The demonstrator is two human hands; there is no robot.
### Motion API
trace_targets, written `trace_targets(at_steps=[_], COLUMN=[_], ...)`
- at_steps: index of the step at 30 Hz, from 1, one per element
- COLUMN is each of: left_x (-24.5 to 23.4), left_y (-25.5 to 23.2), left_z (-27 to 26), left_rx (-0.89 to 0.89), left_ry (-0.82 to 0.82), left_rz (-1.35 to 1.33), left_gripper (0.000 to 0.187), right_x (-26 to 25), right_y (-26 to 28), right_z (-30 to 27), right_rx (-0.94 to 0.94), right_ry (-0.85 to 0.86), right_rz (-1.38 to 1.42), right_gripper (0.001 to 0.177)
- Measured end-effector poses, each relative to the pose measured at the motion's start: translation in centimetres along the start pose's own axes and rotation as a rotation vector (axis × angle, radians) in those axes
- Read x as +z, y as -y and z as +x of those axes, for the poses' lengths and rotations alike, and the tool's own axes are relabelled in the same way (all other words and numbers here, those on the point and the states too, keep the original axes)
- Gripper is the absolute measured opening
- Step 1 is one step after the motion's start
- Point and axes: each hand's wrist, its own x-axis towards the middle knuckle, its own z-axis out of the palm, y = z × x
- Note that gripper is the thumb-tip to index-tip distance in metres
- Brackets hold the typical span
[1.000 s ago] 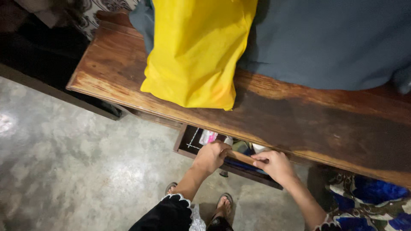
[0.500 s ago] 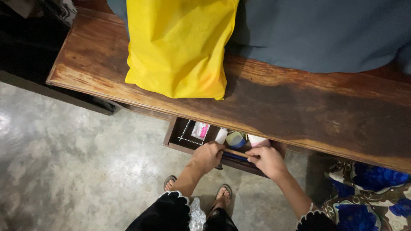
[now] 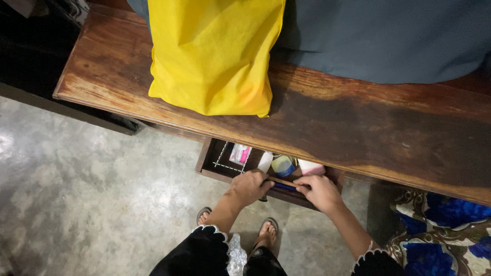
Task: The person organizes personal items by placing a plastic basket into a yellow tote bag, then moves the bag to a wooden cabinet. They open a drawer to store a blue bottle and a wooden comb, then close the drawer. The person moves the bag to a chair, then returns to the cabinet to store a hairbrush in a different drawer. Finally, they place a charging cable and a pen into a wall-mounted organizer.
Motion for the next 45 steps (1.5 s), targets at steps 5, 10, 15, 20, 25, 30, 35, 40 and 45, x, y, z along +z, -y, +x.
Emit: trace_targets(at_steps=[5, 10, 15, 20, 25, 30, 35, 40, 45], left_x=[-2.5, -4.7, -6.5, -7.6, -9.0, -10.3, -10.4, -9.9, -8.3], left_y=[0.1, 0.4, -0.4, -1.8, -2.3, -1.7, -1.0, -0.1, 1.3], left_z=[-1.9, -3.2, -3.3, -2.2, -1.4, -1.1, -1.0, -0.7, 0.5], left_rx=[0.233, 0.393, 0.507, 0.369, 0.207, 0.237, 0.307, 0.343, 0.43], left_ry=[-0.012, -0.11, -0.218, -0.224, -0.028, 0.021, -0.017, -0.084, -0.271], left_rz=[-0.004, 0.156, 0.486, 0.707, 0.808, 0.863, 0.766, 0.659, 0.624], left_gripper=[0.052, 0.07, 0.107, 0.14, 0.158, 0.155, 0.15, 0.139, 0.103], right_x=[-0.9, -2.6, -3.6, -4.8, -6.2, -7.0, -7.0, -6.5, -4.8], right_y=[0.6, 1.6, 2.8, 4.4, 6.5, 7.5, 7.5, 6.1, 3.1], right_z=[-1.6, -3.7, -4.8, -4.2, -3.4, -3.6, -3.9, -3.1, -1.6], right_rx=[-0.19, -0.382, -0.557, -0.387, -0.176, -0.166, -0.156, -0.232, -0.381], right_ry=[-0.102, -0.169, -0.24, -0.196, -0.014, 0.023, 0.027, -0.083, -0.329], right_rz=[0.109, -0.014, -0.189, -0.305, -0.431, -0.466, -0.533, -0.51, -0.473], right_gripper=[0.058, 0.098, 0.126, 0.149, 0.161, 0.162, 0.159, 0.145, 0.116])
